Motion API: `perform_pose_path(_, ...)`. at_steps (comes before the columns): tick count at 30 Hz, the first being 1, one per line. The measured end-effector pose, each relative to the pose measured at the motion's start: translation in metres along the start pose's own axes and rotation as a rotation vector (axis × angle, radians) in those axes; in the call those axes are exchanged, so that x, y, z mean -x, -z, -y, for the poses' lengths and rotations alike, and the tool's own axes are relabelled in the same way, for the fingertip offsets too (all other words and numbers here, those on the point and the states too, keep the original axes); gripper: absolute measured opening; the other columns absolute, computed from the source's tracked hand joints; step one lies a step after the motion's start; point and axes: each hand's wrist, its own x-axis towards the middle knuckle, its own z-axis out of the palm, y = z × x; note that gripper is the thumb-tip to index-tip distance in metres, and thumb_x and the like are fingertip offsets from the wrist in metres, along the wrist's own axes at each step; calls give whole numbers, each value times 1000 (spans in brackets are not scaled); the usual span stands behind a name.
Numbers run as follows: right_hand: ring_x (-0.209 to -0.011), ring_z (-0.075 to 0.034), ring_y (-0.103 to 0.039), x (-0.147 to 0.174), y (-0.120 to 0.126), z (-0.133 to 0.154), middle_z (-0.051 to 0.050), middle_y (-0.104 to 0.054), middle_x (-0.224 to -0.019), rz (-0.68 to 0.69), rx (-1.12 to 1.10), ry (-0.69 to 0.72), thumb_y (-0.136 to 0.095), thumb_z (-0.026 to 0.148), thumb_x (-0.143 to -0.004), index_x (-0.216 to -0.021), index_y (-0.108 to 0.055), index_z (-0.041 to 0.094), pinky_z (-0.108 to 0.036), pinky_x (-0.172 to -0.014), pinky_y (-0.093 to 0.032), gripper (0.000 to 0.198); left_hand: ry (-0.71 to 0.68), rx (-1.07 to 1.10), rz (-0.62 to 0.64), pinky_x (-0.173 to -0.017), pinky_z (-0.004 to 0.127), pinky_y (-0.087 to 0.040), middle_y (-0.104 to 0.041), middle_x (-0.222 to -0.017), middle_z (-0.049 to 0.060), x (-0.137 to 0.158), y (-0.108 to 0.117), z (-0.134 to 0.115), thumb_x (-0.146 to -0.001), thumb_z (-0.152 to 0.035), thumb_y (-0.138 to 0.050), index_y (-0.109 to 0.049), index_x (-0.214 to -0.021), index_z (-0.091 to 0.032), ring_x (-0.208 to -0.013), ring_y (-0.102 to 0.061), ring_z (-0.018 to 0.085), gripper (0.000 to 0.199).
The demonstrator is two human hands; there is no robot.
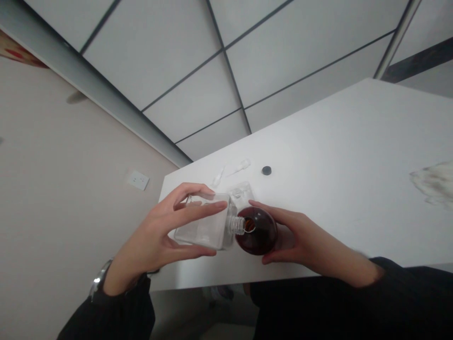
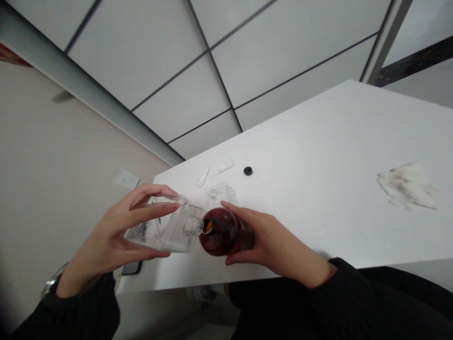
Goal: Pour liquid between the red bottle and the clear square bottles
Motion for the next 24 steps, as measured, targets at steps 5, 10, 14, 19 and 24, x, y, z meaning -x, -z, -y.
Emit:
perform_pose_path(5, -144, -33, -57, 0, -2, -2, -5, -62, -155, -19, 4, 32, -96, 40, -70, -158, -50, 35, -50, -123, -46, 100, -36, -109, 2, -104, 30, -55, -62, -140, 7, -6, 6, -5, -92, -47, -79, -61, -143, -34, -126, -64, 23, 56)
perform_pose_path(10, -145, -33, -56, 1, -3, -6, -4, -60, -157, -33, 8, 50, -96, 40, -70, -159, -49, 36, -51, -123, -44, 100, -66, -146, 6, -105, 28, -54, -66, -138, 7, -12, 13, -10, -93, -52, -76, -61, -132, -30, -125, -67, 21, 47)
perform_pose_path(14, -145, -34, -56, 0, 0, -2, -6, -59, -157, -9, 40, 42, -96, 40, -70, -158, -50, 33, -53, -124, -44, 100, -77, -219, 43, -104, 31, -54, -67, -141, 5, -16, 20, -16, -93, -51, -76, -61, -133, -33, -126, -68, 24, 46)
perform_pose_path(19, -144, -35, -56, -1, 3, 2, -7, -60, -156, -7, 55, 45, -96, 39, -69, -158, -51, 33, -53, -123, -45, 99, -97, -299, 92, -101, 31, -55, -67, -139, 4, -21, 27, -23, -96, -50, -73, -61, -135, -34, -127, -67, 25, 44)
perform_pose_path(24, -144, -36, -57, -1, 3, 4, -7, -60, -156, -3, 24, 48, -96, 39, -69, -156, -54, 31, -53, -122, -46, 98, -140, -352, 139, -89, 32, -57, -68, -139, 5, -31, 34, -31, -98, -51, -71, -63, -133, -32, -123, -70, 26, 41)
